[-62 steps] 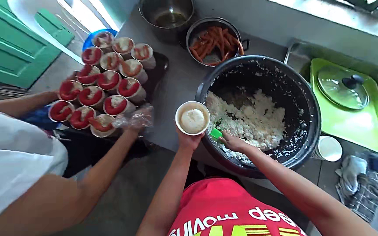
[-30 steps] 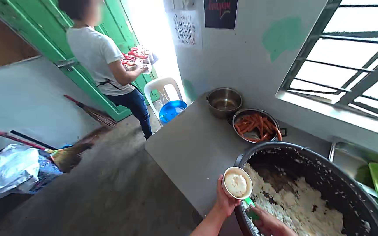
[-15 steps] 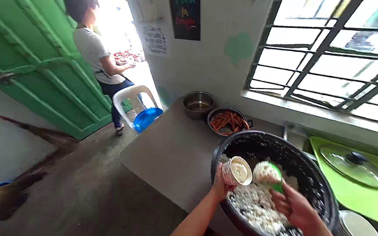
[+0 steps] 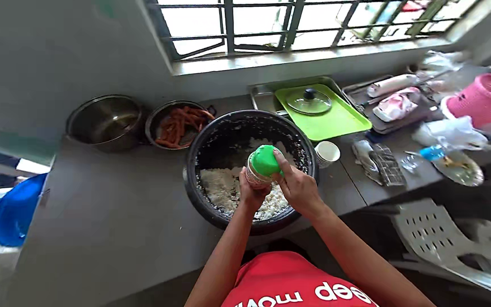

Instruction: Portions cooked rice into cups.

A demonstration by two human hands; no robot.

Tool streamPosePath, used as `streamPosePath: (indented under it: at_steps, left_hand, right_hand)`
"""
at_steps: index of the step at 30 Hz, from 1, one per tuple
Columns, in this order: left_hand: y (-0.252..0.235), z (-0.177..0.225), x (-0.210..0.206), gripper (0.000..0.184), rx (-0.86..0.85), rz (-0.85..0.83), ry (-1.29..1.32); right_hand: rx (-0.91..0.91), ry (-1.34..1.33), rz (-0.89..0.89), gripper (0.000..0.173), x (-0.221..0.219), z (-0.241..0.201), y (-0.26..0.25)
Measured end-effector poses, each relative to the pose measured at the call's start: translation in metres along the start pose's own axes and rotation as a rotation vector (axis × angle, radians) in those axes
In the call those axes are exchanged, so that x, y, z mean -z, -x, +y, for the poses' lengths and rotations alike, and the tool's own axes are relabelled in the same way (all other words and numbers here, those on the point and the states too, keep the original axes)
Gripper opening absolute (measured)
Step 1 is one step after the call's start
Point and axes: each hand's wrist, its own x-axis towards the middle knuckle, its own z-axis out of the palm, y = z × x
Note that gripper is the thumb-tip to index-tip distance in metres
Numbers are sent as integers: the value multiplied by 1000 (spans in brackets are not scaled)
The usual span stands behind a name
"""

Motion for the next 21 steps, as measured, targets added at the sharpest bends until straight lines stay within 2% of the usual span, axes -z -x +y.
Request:
streamPosePath:
  at_steps: [3, 8, 12, 16, 18, 21]
  left_hand:
    - [-4, -1, -12, 76, 56, -56, -5]
    - [-12, -8, -14, 78, 139, -97, 4]
    - [-20, -11, -6, 85, 148, -194, 7]
    - [-24, -8, -1, 83, 148, -155, -45]
    - [-24, -6, 1, 81, 143, -115, -59]
    - [-22, -4, 1, 79, 117, -106, -66]
  right_hand:
    - [35, 27, 159, 49, -6, 9, 7]
    - [26, 74, 209, 49, -5, 16, 8]
    - [-182, -137, 20, 52, 13, 12, 5]
    - [-366, -414, -60, 49, 47, 9, -6]
    - [-376, -398, -130, 48, 57, 2, -7]
    - [-402, -252, -328, 51, 50, -8, -11]
